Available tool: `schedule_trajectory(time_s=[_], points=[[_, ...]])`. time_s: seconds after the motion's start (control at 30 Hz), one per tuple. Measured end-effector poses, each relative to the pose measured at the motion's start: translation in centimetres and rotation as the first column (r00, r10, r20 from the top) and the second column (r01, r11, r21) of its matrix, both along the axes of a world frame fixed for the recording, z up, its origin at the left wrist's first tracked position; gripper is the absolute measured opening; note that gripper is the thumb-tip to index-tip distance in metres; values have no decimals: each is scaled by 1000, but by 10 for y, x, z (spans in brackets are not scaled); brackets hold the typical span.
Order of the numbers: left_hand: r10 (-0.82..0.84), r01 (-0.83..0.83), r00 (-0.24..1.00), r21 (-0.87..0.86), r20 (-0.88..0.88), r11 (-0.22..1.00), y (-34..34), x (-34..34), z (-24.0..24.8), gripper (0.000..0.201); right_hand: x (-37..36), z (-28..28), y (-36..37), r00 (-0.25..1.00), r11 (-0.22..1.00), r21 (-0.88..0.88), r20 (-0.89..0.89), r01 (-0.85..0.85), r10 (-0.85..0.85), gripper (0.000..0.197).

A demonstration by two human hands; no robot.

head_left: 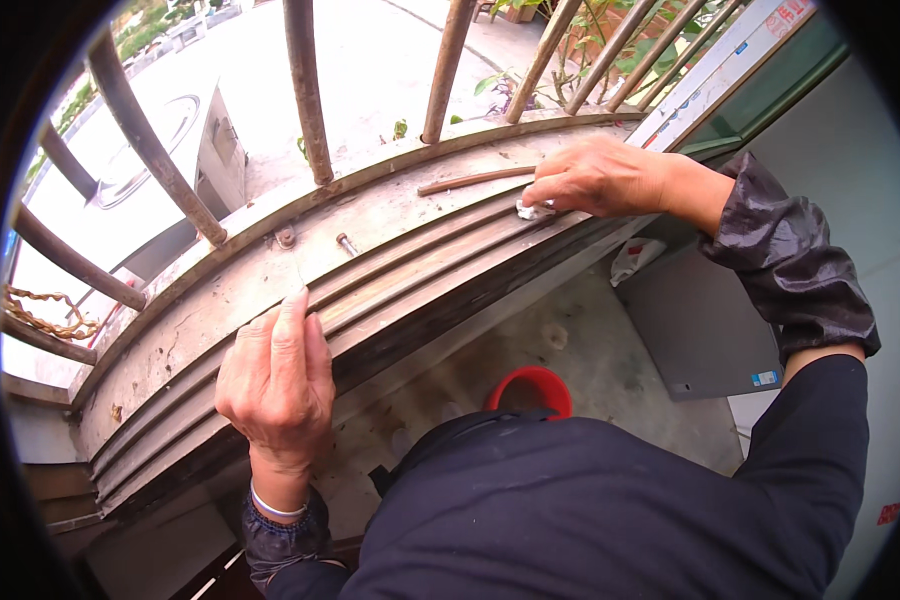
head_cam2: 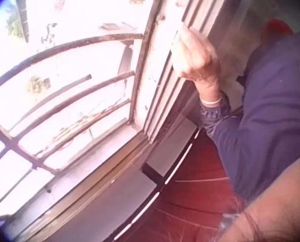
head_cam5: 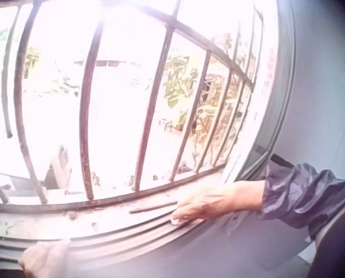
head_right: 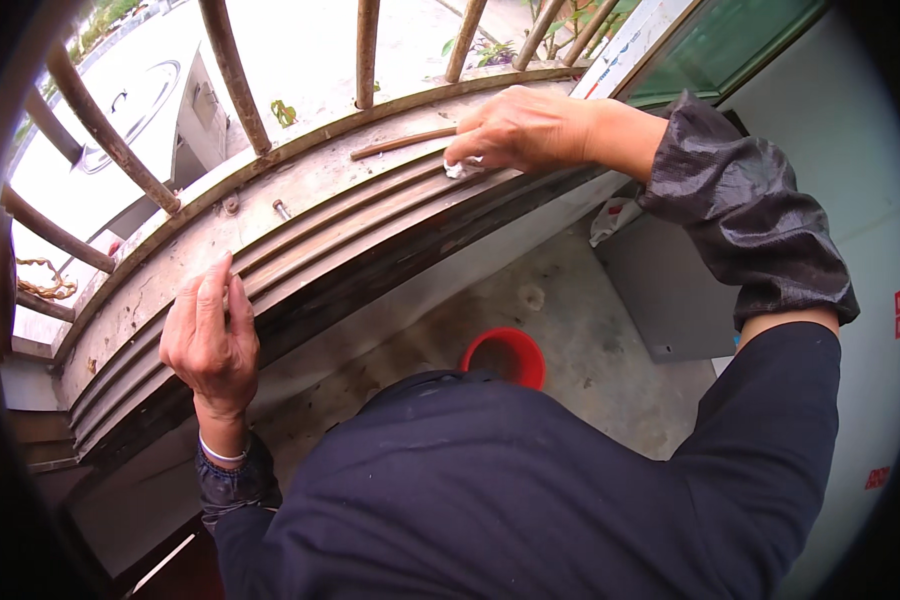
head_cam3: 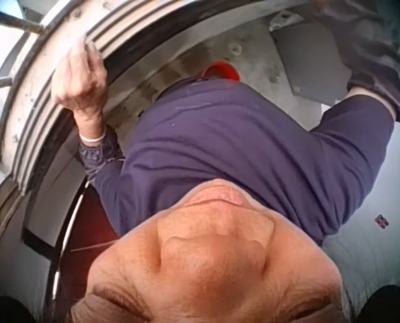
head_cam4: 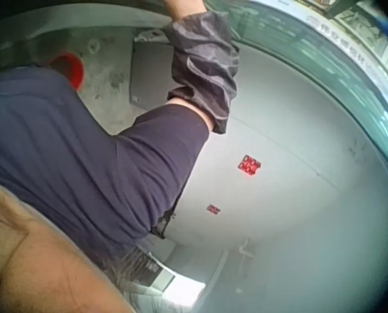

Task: The person cleans a metal window frame using a small brush and a white cloth. They repeatedly scrub the grooves and wipe the surface, moving along the frame to remove dirt and debris.

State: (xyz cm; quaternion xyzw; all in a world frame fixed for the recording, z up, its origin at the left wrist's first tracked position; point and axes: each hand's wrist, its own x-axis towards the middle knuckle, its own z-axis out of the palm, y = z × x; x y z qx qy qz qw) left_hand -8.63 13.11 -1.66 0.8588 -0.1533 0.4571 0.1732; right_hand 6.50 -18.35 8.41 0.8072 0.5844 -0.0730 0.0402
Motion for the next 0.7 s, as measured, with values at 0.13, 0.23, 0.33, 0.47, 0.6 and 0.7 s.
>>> schedule_trajectory(time_s=[0.13,0.23,0.33,0.47,0.6,0.7], points=[[18,-19,999,-21,-39,1000,-6,-1,3,21,7,-5,-2,992,994,109,-124,1,13,26],[51,-51,999,13,-15,999,-6,0,2,19,12,-1,-11,985,994,101,-169,-27,44,26],[77,-76,997,26,-26,997,-8,-1,2,19,16,-1,-18,991,990,43,5,-135,135,28],[82,-81,996,17,-45,997,-10,-1,2,18,22,-11,-17,979,980,5,34,-201,201,26],[85,-84,993,8,-77,996,-9,-2,1,17,24,-18,-17,983,982,42,33,-182,181,20],[90,-90,992,5,-88,996,-9,-4,2,17,24,-20,-21,988,985,78,54,-152,148,14]])
